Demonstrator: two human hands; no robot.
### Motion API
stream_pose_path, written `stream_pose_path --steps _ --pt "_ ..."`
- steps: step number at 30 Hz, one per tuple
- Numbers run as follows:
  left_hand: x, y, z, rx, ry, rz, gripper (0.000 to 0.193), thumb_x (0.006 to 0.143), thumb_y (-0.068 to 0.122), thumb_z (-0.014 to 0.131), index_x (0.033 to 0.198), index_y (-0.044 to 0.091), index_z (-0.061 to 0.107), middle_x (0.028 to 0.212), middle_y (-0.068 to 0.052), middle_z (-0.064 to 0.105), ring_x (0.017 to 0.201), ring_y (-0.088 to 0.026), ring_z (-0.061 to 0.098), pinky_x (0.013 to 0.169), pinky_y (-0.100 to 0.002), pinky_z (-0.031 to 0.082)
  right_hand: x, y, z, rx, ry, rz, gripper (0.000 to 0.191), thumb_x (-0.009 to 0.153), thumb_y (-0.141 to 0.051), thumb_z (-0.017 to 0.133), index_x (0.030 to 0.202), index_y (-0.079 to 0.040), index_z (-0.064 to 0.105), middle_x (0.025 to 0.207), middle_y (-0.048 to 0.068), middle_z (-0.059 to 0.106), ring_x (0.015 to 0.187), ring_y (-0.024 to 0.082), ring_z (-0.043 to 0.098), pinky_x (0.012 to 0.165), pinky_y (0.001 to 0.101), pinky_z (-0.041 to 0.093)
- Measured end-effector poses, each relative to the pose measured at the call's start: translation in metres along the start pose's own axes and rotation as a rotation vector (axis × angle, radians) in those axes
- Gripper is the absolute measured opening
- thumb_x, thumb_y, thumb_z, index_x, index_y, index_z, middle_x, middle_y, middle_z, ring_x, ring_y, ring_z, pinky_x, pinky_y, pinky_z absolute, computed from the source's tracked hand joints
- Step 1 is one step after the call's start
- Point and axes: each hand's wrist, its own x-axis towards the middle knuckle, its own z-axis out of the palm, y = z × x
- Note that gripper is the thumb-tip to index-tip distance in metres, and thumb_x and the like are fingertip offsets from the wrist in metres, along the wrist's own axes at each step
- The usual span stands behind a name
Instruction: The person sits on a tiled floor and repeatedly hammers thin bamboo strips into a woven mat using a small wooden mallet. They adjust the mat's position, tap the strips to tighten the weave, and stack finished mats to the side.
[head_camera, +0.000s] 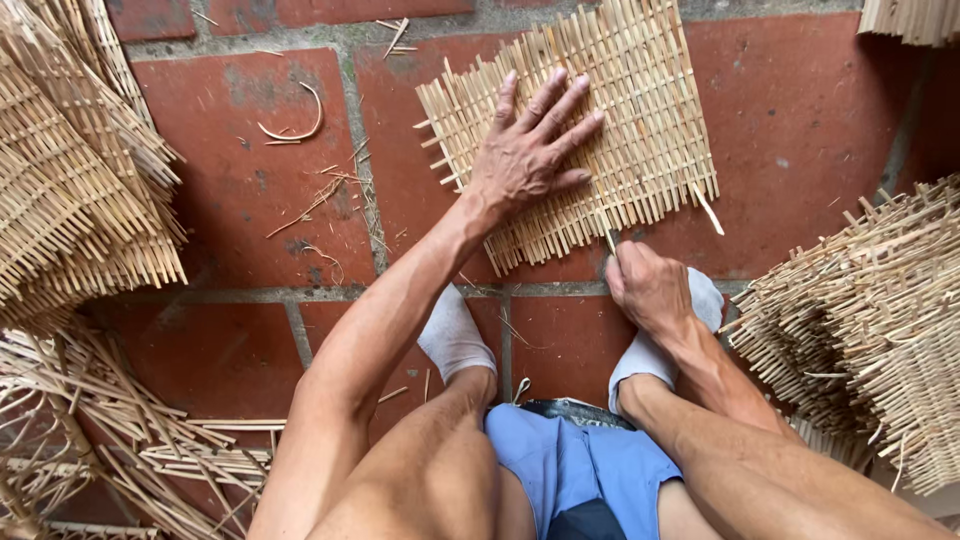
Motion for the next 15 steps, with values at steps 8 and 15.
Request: stream_pose_path --steps 8,15 --pt "-0.022 -0.022 0.010 0.175 0.289 0.058 0.080 0.110 0.075 0.047 0.172 0.027 0.030 0.178 -0.002 0.013 0.165 -0.023 0.005 0.134 -0.053 -0.004 -0.016 -0.033 -0.015 0.107 0.054 -0.096 0.019 0.091 -0.009 0.069 0.078 -0.006 0.055 0.069 0.015 0.061 0.058 0.033 0.063 0.051 0.0432 0.050" --pt "-0.033 -0.021 0.000 0.002 0.067 -0.057 0.086 0.101 0.077 0.040 0.167 0.024 0.029 0.174 -0.006 0.017 0.160 -0.026 0.011 0.128 -0.059 -0.001 0.007 -0.035 0.011 0.116 -0.156 -0.097 0.014 0.088 -0.004 0.063 0.078 -0.005 0.052 0.066 0.015 0.061 0.055 0.033 0.063 0.051 0.0463 0.052"
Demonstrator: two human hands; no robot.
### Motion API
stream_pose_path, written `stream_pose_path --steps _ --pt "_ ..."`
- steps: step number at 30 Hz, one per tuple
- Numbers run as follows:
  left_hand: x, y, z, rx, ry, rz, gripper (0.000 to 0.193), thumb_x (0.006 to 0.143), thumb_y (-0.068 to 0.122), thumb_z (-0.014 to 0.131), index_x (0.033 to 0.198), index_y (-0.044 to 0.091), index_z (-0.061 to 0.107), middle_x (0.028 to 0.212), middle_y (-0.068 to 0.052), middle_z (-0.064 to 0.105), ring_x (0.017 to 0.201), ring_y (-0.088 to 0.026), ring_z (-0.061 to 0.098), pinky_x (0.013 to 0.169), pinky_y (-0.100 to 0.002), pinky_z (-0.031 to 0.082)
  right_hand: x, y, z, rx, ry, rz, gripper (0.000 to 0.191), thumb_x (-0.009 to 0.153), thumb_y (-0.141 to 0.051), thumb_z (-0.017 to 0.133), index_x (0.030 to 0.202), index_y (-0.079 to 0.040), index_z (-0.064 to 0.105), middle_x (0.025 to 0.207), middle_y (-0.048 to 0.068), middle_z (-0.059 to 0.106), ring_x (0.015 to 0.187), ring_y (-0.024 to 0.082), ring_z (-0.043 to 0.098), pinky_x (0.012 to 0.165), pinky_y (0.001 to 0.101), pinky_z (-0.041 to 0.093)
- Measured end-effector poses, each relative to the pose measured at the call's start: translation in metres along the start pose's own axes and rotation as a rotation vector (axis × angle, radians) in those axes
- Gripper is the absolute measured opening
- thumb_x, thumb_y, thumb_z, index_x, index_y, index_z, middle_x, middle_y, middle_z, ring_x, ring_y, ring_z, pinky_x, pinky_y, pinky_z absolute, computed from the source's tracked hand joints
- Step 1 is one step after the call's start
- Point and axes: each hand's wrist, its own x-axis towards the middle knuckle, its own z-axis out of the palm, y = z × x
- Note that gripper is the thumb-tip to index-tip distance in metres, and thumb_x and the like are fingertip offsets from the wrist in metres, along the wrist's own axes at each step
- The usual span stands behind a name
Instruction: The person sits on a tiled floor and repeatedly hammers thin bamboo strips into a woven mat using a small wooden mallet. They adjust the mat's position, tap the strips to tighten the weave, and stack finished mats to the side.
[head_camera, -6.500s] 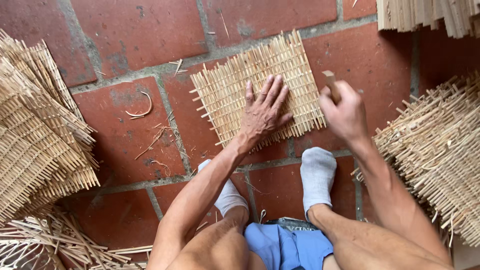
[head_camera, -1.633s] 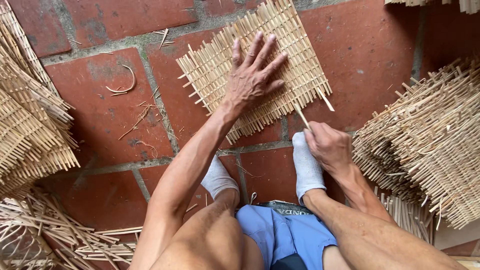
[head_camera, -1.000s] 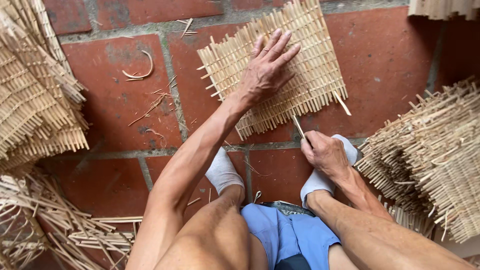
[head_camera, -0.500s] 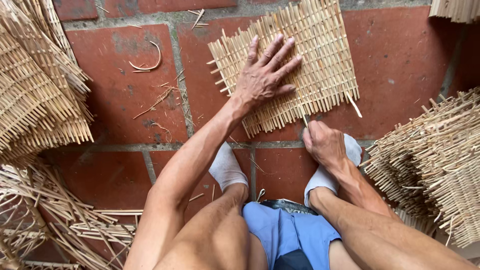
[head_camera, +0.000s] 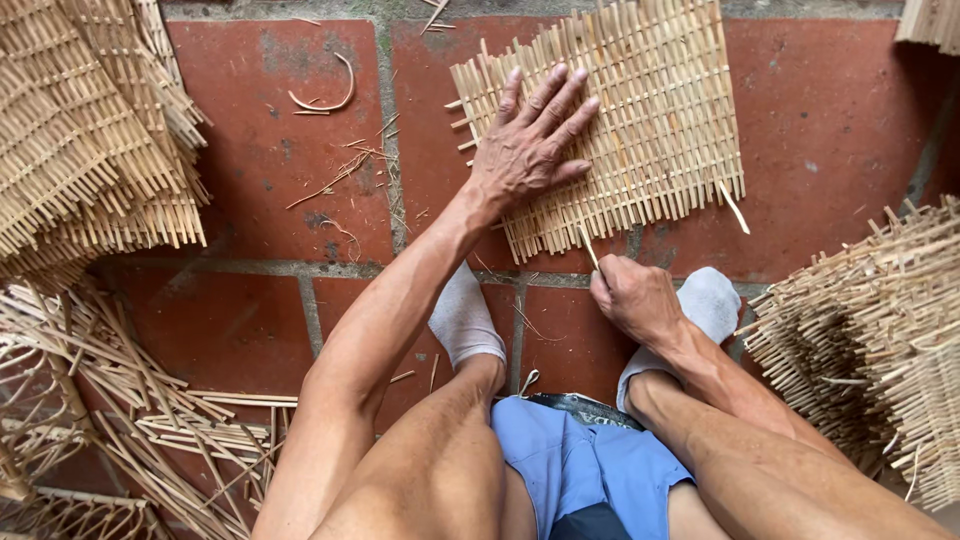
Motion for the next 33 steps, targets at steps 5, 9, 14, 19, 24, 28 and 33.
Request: stream_pose_path --steps 5,9,14,19,24,28,33 --pt "-0.002 0.001 -0.001 -0.022 -0.002 0.006 0.085 0.101 0.078 0.039 0.167 0.025 0.029 0.174 -0.006 0.017 0.161 -0.026 0.012 0.129 -0.059 0.000 0.006 0.001 0.010 -0.034 0.058 -0.004 0.017 0.089 -0.006 0.065 0.079 -0.004 0.051 0.067 0.017 0.060 0.056 0.038 0.061 0.052 0.0502 0.050" --pt "-0.002 0.000 0.000 0.023 0.034 0.024 0.088 0.101 0.079 0.043 0.168 0.023 0.029 0.174 -0.006 0.017 0.161 -0.027 0.011 0.129 -0.059 -0.001 0.012 -0.003 0.004 0.023 0.053 0.015 0.019 0.089 -0.005 0.064 0.078 -0.004 0.049 0.066 0.015 0.059 0.056 0.036 0.061 0.052 0.0484 0.050" --pt "0.003 -0.008 -0.004 -0.064 -0.100 -0.024 0.090 0.096 0.080 0.041 0.166 0.026 0.026 0.173 -0.005 0.013 0.160 -0.025 0.009 0.129 -0.054 -0.002 -0.001 -0.017 -0.014 0.014 0.145 0.026 0.016 0.088 -0.007 0.065 0.078 -0.006 0.053 0.065 0.014 0.060 0.054 0.035 0.062 0.049 0.0457 0.050" --pt "-0.014 -0.013 -0.010 0.003 -0.091 -0.001 0.091 0.096 0.079 0.038 0.168 0.024 0.025 0.174 -0.004 0.012 0.161 -0.024 0.008 0.129 -0.053 -0.003 0.010 -0.025 0.002 0.049 -0.013 -0.028 0.024 0.090 -0.009 0.067 0.074 -0.003 0.051 0.063 0.017 0.058 0.055 0.037 0.061 0.052 0.0477 0.050" --pt "-0.015 -0.012 -0.017 -0.015 -0.075 -0.005 0.088 0.100 0.079 0.032 0.168 0.023 0.025 0.175 -0.003 0.013 0.161 -0.024 0.009 0.130 -0.053 -0.004 0.018 -0.015 0.019 0.069 -0.042 -0.019 0.026 0.091 -0.010 0.066 0.074 -0.002 0.050 0.062 0.019 0.058 0.055 0.038 0.061 0.052 0.0484 0.050" --pt "-0.015 -0.011 -0.018 -0.029 -0.088 -0.004 0.087 0.099 0.078 0.034 0.167 0.023 0.026 0.174 -0.003 0.014 0.161 -0.024 0.010 0.129 -0.053 -0.003 0.019 -0.013 0.026 0.076 -0.101 0.016 0.026 0.094 -0.011 0.063 0.074 -0.002 0.050 0.059 0.018 0.057 0.051 0.035 0.061 0.050 0.0468 0.051" --pt "-0.013 -0.016 -0.012 -0.053 -0.070 -0.006 0.084 0.100 0.074 0.042 0.167 0.025 0.027 0.174 -0.003 0.014 0.160 -0.023 0.009 0.130 -0.053 -0.002 0.026 -0.020 0.018 0.083 -0.022 -0.028 0.021 0.090 -0.009 0.065 0.076 -0.002 0.052 0.064 0.020 0.059 0.056 0.038 0.062 0.053 0.0484 0.050"
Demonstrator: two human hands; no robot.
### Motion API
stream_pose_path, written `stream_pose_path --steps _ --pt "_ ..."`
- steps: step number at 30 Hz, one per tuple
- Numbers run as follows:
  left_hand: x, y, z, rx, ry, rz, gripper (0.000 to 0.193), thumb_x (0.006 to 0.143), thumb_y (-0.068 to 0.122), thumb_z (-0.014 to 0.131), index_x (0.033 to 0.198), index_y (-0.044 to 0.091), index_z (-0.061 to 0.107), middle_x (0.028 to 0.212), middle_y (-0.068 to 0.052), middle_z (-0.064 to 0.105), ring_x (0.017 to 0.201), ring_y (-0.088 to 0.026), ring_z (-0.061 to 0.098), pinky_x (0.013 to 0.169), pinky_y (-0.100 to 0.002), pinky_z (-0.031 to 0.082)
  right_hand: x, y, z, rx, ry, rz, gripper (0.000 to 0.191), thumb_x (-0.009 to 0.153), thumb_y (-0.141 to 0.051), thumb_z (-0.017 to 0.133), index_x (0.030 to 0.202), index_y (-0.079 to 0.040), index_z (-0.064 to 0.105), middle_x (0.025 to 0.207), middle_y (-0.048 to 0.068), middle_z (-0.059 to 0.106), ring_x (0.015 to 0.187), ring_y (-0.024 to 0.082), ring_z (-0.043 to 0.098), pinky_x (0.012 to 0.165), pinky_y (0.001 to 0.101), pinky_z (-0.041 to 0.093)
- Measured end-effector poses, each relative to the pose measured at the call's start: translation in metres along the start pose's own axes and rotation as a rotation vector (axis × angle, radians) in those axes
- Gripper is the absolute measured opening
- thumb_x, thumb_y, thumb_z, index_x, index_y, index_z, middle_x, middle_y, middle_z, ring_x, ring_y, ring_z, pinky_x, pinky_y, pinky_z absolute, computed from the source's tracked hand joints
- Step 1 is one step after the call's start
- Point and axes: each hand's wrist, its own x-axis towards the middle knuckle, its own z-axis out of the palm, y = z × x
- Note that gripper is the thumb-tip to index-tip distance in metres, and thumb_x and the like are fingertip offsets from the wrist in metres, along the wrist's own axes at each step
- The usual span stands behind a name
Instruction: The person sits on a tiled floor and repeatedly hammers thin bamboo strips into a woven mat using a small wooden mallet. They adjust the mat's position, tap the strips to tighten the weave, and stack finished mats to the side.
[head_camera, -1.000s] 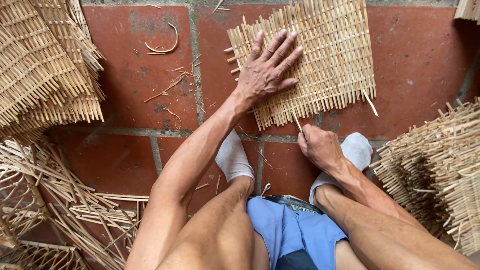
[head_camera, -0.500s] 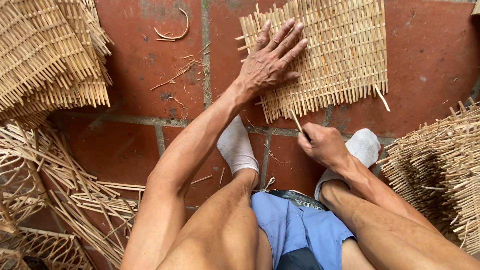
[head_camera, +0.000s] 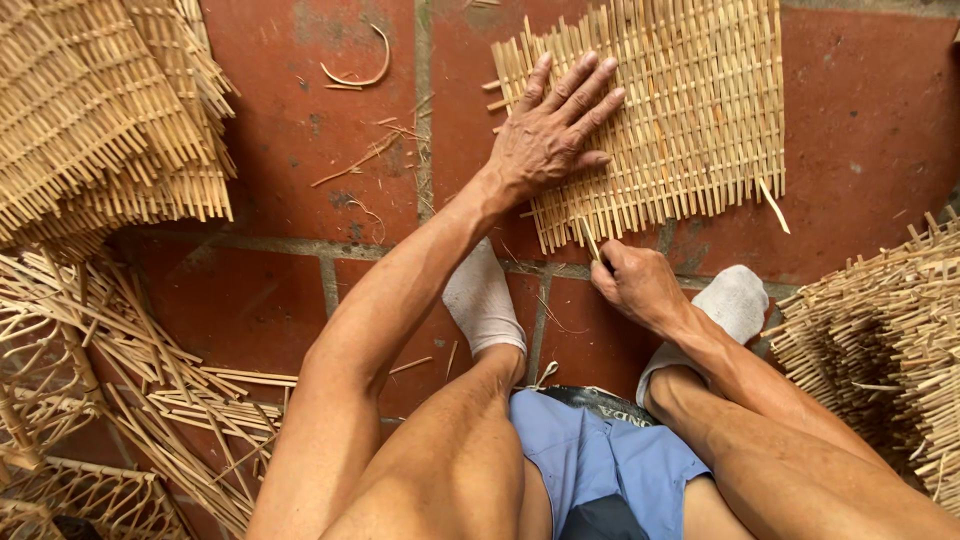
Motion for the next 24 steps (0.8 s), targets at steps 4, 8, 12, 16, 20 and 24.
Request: stream_pose_path --steps 4,8,12,16,20,24 --pt "0.002 -0.009 0.006 0.055 0.000 0.024 0.083 0.100 0.066 0.050 0.168 0.024 0.027 0.176 -0.001 0.013 0.162 -0.020 0.008 0.132 -0.051 -0.003 -0.009 -0.010 -0.015 0.004 -0.019 -0.012 0.019 0.086 -0.010 0.065 0.074 -0.003 0.053 0.060 0.019 0.061 0.053 0.036 0.064 0.051 0.0478 0.051" --pt "-0.001 -0.014 0.006 0.065 -0.007 0.052 0.083 0.104 0.070 0.044 0.169 0.022 0.024 0.176 -0.003 0.010 0.162 -0.022 0.006 0.131 -0.050 -0.004 -0.002 -0.016 -0.007 -0.054 -0.083 -0.073 0.021 0.086 -0.011 0.069 0.075 -0.002 0.055 0.062 0.021 0.062 0.055 0.039 0.063 0.051 0.0480 0.050" --pt "-0.003 -0.016 -0.002 0.056 -0.092 0.020 0.084 0.102 0.077 0.029 0.168 0.027 0.020 0.175 0.001 0.010 0.161 -0.021 0.005 0.129 -0.054 -0.005 0.007 -0.014 0.002 0.025 -0.171 0.017 0.017 0.088 -0.008 0.063 0.074 -0.004 0.054 0.061 0.017 0.063 0.051 0.031 0.066 0.050 0.0440 0.054" --pt "-0.005 -0.015 -0.006 0.029 -0.079 0.011 0.082 0.101 0.078 0.026 0.168 0.030 0.020 0.176 0.003 0.011 0.162 -0.019 0.006 0.131 -0.054 -0.005 0.004 -0.012 0.005 -0.008 -0.147 -0.004 0.019 0.088 -0.008 0.063 0.073 -0.002 0.053 0.061 0.018 0.062 0.053 0.034 0.065 0.052 0.0460 0.054" --pt "-0.007 -0.014 -0.003 0.003 -0.037 0.022 0.082 0.101 0.077 0.032 0.167 0.029 0.024 0.175 0.003 0.013 0.162 -0.019 0.007 0.131 -0.053 -0.004 0.006 -0.012 0.012 0.001 -0.144 0.018 0.018 0.088 -0.011 0.065 0.076 -0.001 0.056 0.061 0.021 0.062 0.053 0.037 0.065 0.053 0.0477 0.054" --pt "-0.008 -0.018 0.002 0.006 0.021 0.047 0.080 0.105 0.072 0.040 0.168 0.025 0.026 0.175 0.002 0.015 0.161 -0.021 0.008 0.130 -0.055 -0.004 0.014 -0.010 0.016 -0.020 -0.234 0.128 0.023 0.096 -0.018 0.064 0.081 -0.002 0.058 0.061 0.018 0.063 0.053 0.032 0.066 0.050 0.0446 0.055"
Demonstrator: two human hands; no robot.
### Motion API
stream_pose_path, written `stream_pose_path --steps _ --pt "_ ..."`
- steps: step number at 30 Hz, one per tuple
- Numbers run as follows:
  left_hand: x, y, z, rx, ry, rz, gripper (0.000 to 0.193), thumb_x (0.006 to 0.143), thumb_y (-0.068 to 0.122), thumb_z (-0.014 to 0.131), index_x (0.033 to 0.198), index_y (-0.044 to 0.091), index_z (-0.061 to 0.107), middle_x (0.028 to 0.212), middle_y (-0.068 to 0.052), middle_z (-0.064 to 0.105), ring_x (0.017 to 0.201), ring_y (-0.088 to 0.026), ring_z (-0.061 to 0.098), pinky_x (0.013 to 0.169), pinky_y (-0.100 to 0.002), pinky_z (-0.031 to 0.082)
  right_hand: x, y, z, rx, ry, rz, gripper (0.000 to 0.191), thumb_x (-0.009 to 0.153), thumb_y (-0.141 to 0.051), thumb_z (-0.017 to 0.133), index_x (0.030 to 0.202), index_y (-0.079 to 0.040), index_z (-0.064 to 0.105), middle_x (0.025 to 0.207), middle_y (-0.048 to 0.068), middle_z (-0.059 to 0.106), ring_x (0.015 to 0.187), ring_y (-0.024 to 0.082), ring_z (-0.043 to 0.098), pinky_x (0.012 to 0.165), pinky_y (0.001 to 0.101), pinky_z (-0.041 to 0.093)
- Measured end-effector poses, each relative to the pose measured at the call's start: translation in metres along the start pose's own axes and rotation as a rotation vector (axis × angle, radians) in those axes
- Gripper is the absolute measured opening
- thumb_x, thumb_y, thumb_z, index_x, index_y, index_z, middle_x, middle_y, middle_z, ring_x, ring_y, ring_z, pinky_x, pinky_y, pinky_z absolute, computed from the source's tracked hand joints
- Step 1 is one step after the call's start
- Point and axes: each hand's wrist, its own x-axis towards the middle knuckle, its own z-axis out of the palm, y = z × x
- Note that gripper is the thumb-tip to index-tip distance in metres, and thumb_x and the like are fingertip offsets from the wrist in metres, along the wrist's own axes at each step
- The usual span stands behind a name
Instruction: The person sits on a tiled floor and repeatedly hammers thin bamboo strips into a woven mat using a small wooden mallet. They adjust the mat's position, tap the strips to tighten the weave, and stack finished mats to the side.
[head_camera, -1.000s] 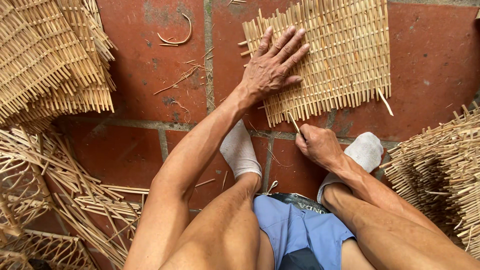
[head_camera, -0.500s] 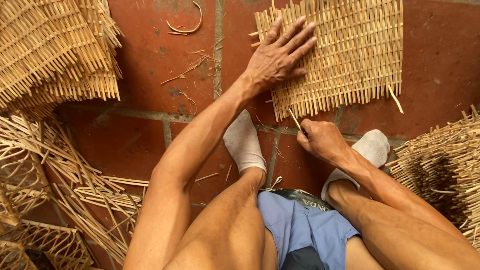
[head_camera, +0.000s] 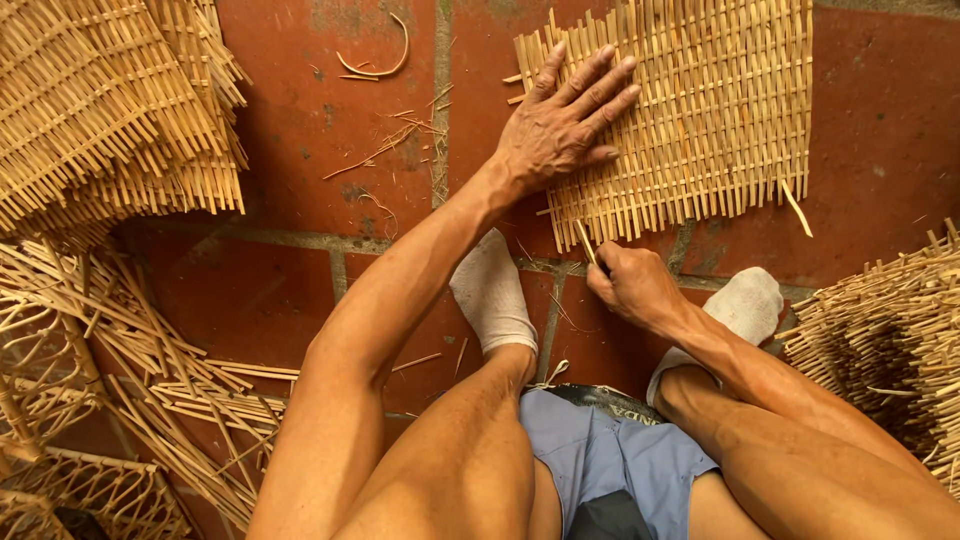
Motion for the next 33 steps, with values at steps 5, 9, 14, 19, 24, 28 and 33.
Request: stream_pose_path --steps 5,9,14,19,24,28,33 --pt "0.004 -0.005 0.008 -0.037 -0.011 -0.006 0.079 0.101 0.068 0.048 0.165 0.026 0.029 0.173 0.002 0.016 0.159 -0.021 0.008 0.129 -0.055 -0.005 -0.008 0.010 -0.021 0.124 0.105 -0.048 0.018 0.085 -0.020 0.068 0.088 -0.003 0.063 0.063 0.009 0.066 0.049 0.019 0.063 0.044 0.0379 0.054" --pt "0.007 -0.007 0.012 -0.039 0.054 0.009 0.073 0.105 0.061 0.053 0.165 0.025 0.033 0.174 0.002 0.018 0.160 -0.018 0.009 0.130 -0.053 -0.006 0.005 0.013 -0.028 0.225 0.210 0.013 0.019 0.099 -0.019 0.062 0.090 -0.002 0.058 0.067 0.009 0.060 0.050 0.018 0.053 0.041 0.0343 0.046" --pt "0.007 -0.007 0.009 -0.045 0.033 0.008 0.070 0.104 0.055 0.055 0.163 0.024 0.034 0.172 0.002 0.018 0.159 -0.019 0.008 0.128 -0.052 -0.009 0.043 0.005 -0.013 -0.270 0.161 -0.064 0.033 0.101 -0.024 0.067 0.076 -0.002 0.063 0.057 0.010 0.059 0.043 0.017 0.050 0.037 0.0373 0.040" --pt "0.011 -0.010 0.007 -0.143 0.018 -0.028 0.053 0.109 0.044 0.049 0.158 0.027 0.039 0.169 0.004 0.023 0.157 -0.016 0.012 0.128 -0.051 -0.007 0.052 -0.002 -0.008 -0.517 0.141 -0.097 0.023 0.093 -0.018 0.067 0.077 -0.002 0.064 0.056 0.012 0.061 0.043 0.017 0.049 0.037 0.0358 0.040" --pt "0.014 -0.018 0.016 -0.188 0.080 -0.004 0.048 0.109 0.032 0.054 0.156 0.026 0.044 0.169 0.005 0.026 0.157 -0.016 0.014 0.128 -0.051 -0.007 0.059 0.002 -0.001 -0.643 0.039 -0.063 0.020 0.099 -0.005 0.063 0.079 -0.003 0.063 0.055 0.008 0.060 0.040 0.013 0.050 0.031 0.0301 0.040" --pt "0.014 -0.021 0.023 -0.181 0.110 0.021 0.049 0.109 0.032 0.055 0.156 0.024 0.045 0.169 0.004 0.026 0.157 -0.017 0.014 0.128 -0.052 -0.007 0.060 0.011 -0.001 -0.291 0.177 -0.078 0.019 0.097 -0.009 0.067 0.082 0.003 0.064 0.057 0.011 0.058 0.039 0.014 0.049 0.028 0.0308 0.041" --pt "0.013 -0.020 0.021 -0.160 0.148 0.046 0.051 0.108 0.033 0.057 0.157 0.023 0.045 0.168 0.002 0.027 0.157 -0.017 0.014 0.127 -0.053 -0.006 0.044 0.013 -0.010 0.060 0.266 -0.069 0.023 0.098 -0.009 0.064 0.077 0.000 0.062 0.061 0.009 0.060 0.050 0.012 0.053 0.043 0.0312 0.047"
